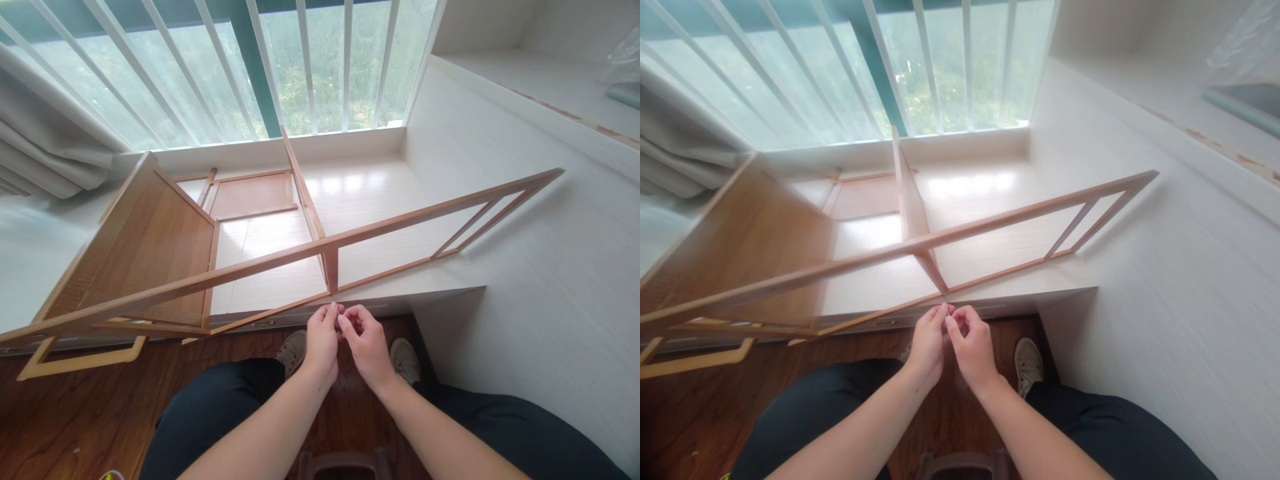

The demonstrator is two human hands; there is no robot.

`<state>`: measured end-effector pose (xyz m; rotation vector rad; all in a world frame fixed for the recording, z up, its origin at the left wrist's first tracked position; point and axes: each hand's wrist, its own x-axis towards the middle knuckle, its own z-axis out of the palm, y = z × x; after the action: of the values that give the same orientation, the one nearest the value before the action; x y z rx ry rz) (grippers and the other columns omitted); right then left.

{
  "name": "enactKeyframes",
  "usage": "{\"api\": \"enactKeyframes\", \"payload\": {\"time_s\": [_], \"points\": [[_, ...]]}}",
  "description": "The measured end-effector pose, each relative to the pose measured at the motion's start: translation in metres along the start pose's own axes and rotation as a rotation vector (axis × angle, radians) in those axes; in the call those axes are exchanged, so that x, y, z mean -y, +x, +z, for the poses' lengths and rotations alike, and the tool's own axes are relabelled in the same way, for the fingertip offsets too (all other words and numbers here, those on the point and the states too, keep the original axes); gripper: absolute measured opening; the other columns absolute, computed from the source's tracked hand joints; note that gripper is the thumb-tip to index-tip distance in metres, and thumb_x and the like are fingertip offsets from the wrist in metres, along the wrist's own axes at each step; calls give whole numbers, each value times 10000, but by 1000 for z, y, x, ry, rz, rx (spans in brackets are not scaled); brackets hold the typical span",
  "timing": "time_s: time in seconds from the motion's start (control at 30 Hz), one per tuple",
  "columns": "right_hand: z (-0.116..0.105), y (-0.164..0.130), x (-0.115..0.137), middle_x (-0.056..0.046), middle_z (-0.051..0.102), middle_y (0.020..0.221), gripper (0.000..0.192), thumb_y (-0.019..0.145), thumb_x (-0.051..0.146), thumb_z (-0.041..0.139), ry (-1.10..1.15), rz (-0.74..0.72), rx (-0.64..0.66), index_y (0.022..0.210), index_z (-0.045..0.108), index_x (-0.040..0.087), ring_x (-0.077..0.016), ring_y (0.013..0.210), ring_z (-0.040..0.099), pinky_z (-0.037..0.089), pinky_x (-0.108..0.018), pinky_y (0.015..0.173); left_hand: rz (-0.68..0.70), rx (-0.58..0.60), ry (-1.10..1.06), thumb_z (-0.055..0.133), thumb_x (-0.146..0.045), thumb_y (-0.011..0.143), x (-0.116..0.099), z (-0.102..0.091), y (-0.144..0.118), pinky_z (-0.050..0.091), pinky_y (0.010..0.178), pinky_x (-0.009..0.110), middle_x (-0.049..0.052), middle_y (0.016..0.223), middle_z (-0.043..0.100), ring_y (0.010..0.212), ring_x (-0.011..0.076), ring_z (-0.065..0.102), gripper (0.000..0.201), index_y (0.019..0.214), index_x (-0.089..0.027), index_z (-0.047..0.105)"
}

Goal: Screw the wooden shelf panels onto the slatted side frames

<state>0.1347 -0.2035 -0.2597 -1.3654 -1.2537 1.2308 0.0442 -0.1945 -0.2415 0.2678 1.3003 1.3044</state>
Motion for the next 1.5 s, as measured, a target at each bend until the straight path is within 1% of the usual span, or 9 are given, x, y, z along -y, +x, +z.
{"api": "enactKeyframes", "payload": {"time_s": [0.2, 0.43, 0.57, 0.73, 0.83, 0.93, 1.1, 1.37, 1.5], "points": [[-2, 0, 3, -18, 687, 760, 213, 942, 411, 605, -69, -30, -17, 848, 627, 222, -169, 672, 619, 493, -268, 655, 1, 12, 9, 837, -475, 667, 3, -2, 2, 400, 559, 212, 0, 704, 608, 650, 112, 542, 394, 793, -141, 668], [-2, 0, 2, -39, 705, 804, 229, 947, 440, 591, 0, 6, -13, 881, 642, 227, -189, 718, 649, 528, -276, 660, -3, 13, 10, 844, -511, 665, 2, -1, 1, 381, 547, 208, -3, 659, 587, 610, 106, 515, 431, 791, -138, 668], [-2, 1, 3, -31, 666, 749, 267, 939, 473, 588, 39, 26, -20, 864, 641, 222, -182, 680, 617, 524, -271, 624, -3, 15, 9, 862, -545, 637, 2, 0, 2, 371, 530, 206, -8, 635, 570, 583, 102, 514, 477, 785, -133, 674], [-3, 2, 5, 6, 593, 646, 281, 908, 489, 618, 117, 78, -37, 818, 627, 223, -162, 600, 557, 464, -255, 560, 3, 16, 25, 861, -551, 639, 3, -1, 4, 360, 508, 200, -17, 639, 552, 561, 87, 492, 485, 793, -128, 679], [-2, 3, 6, 19, 569, 618, 288, 914, 489, 606, 145, 94, -41, 808, 606, 221, -142, 552, 514, 422, -246, 520, 1, 24, 36, 853, -544, 648, 4, -1, 5, 353, 499, 200, -20, 642, 548, 545, 81, 480, 482, 810, -125, 679], [-1, 3, 6, 30, 552, 600, 299, 919, 494, 595, 183, 106, -37, 803, 597, 218, -127, 518, 482, 407, -242, 498, 8, 25, 37, 841, -541, 658, 4, -1, 5, 345, 489, 203, -27, 629, 538, 523, 77, 460, 471, 807, -127, 671], [1, 5, 3, 42, 546, 575, 311, 899, 500, 617, 242, 136, -33, 785, 588, 213, -104, 474, 449, 393, -230, 470, 12, 18, 47, 837, -552, 658, 6, -2, 6, 355, 498, 208, -23, 629, 544, 530, 82, 468, 475, 801, -129, 673], [2, 10, -6, 58, 533, 518, 362, 833, 544, 660, 338, 237, 6, 757, 563, 203, -71, 395, 384, 273, -197, 374, 25, 11, 53, 828, -562, 668, 8, -4, 8, 344, 483, 209, -21, 633, 540, 520, 82, 467, 484, 808, -125, 675], [3, 11, -10, 59, 544, 513, 369, 814, 543, 669, 368, 291, 42, 750, 553, 198, -56, 375, 372, 252, -176, 353, 21, 16, 41, 831, -526, 672, 6, -3, 7, 341, 462, 199, -23, 630, 539, 499, 73, 458, 452, 798, -126, 662]]}}
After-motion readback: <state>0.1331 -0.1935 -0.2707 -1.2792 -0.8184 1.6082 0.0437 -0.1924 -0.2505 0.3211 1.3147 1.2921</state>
